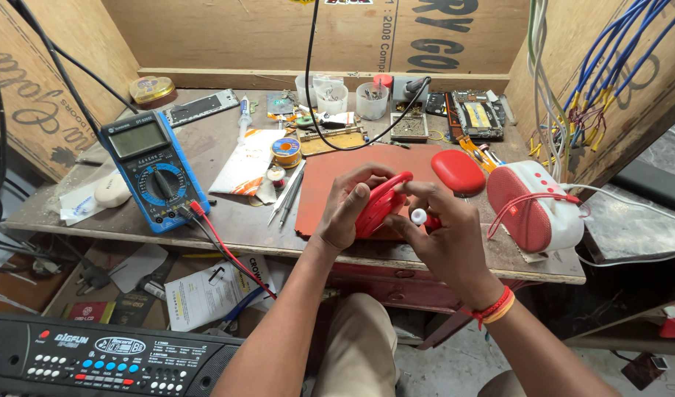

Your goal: The person uses a screwdriver to unscrew and open a red portable speaker, working around its driver and casing, then sets the speaker aside and probes a disassembled phone mainboard on the bench with a screwdriver while a multimeter stays connected nearby.

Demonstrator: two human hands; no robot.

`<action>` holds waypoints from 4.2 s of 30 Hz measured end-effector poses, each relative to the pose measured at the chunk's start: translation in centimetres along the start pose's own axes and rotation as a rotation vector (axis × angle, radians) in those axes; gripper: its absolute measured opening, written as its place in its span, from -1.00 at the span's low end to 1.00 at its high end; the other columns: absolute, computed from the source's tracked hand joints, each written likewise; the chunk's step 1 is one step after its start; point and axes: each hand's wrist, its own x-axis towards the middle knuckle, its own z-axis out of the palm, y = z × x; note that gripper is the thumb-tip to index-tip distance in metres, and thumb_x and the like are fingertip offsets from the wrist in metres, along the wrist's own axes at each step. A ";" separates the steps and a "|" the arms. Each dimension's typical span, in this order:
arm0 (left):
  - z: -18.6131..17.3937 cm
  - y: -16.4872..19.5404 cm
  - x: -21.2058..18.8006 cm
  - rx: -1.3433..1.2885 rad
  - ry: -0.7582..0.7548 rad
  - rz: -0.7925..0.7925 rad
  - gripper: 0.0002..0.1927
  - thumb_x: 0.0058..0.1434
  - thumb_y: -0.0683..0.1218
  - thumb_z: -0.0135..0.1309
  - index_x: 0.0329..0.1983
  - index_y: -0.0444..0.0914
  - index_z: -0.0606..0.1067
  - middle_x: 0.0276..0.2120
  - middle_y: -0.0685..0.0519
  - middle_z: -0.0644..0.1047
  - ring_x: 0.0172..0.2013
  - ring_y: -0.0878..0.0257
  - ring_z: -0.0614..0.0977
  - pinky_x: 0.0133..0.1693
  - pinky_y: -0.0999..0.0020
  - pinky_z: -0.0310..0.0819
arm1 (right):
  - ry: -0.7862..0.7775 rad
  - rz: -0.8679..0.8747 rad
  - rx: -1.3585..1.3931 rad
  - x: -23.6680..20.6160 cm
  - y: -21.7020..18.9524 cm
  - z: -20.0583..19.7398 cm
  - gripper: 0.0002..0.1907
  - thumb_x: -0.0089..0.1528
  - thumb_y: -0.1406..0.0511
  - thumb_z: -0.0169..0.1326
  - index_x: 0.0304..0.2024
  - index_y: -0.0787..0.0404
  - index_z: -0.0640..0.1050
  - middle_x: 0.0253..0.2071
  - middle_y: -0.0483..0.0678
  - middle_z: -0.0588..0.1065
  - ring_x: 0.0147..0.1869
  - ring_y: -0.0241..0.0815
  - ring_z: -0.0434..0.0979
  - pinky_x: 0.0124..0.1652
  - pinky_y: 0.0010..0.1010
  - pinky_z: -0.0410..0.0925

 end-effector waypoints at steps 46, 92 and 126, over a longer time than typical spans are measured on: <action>-0.1 -0.9 0.1 -0.119 -0.005 -0.054 -0.16 0.23 0.47 0.15 0.10 -0.38 0.47 -0.16 -0.06 0.60 -0.21 0.30 0.61 -0.18 0.41 0.56 | -0.131 0.024 -0.038 -0.7 -0.7 -1.0 -0.48 0.16 0.44 0.20 0.19 0.19 0.48 -0.58 -0.06 0.40 -0.62 -0.24 0.33 -0.50 -0.37 0.27; 0.2 -1.1 0.3 -0.104 0.017 -0.023 -0.16 0.27 0.48 0.07 0.10 -0.38 0.47 -0.13 -0.09 0.61 -0.07 0.22 0.65 0.01 0.30 0.58 | -0.196 -0.052 -0.219 -1.5 -0.4 1.0 -0.30 0.08 0.37 0.22 0.29 0.15 0.36 -0.50 -0.02 0.50 -0.47 0.04 0.55 -0.43 -0.11 0.35; -0.1 -1.0 0.4 -0.090 0.033 -0.021 -0.12 0.24 0.50 0.06 0.12 -0.39 0.46 -0.14 -0.12 0.64 -0.11 0.19 0.71 -0.07 0.29 0.67 | -0.271 0.448 0.278 1.2 -1.9 -1.7 -0.49 0.20 0.44 0.08 0.21 0.19 0.39 -0.63 -0.29 0.36 -0.56 -0.55 0.25 -0.57 -0.58 0.17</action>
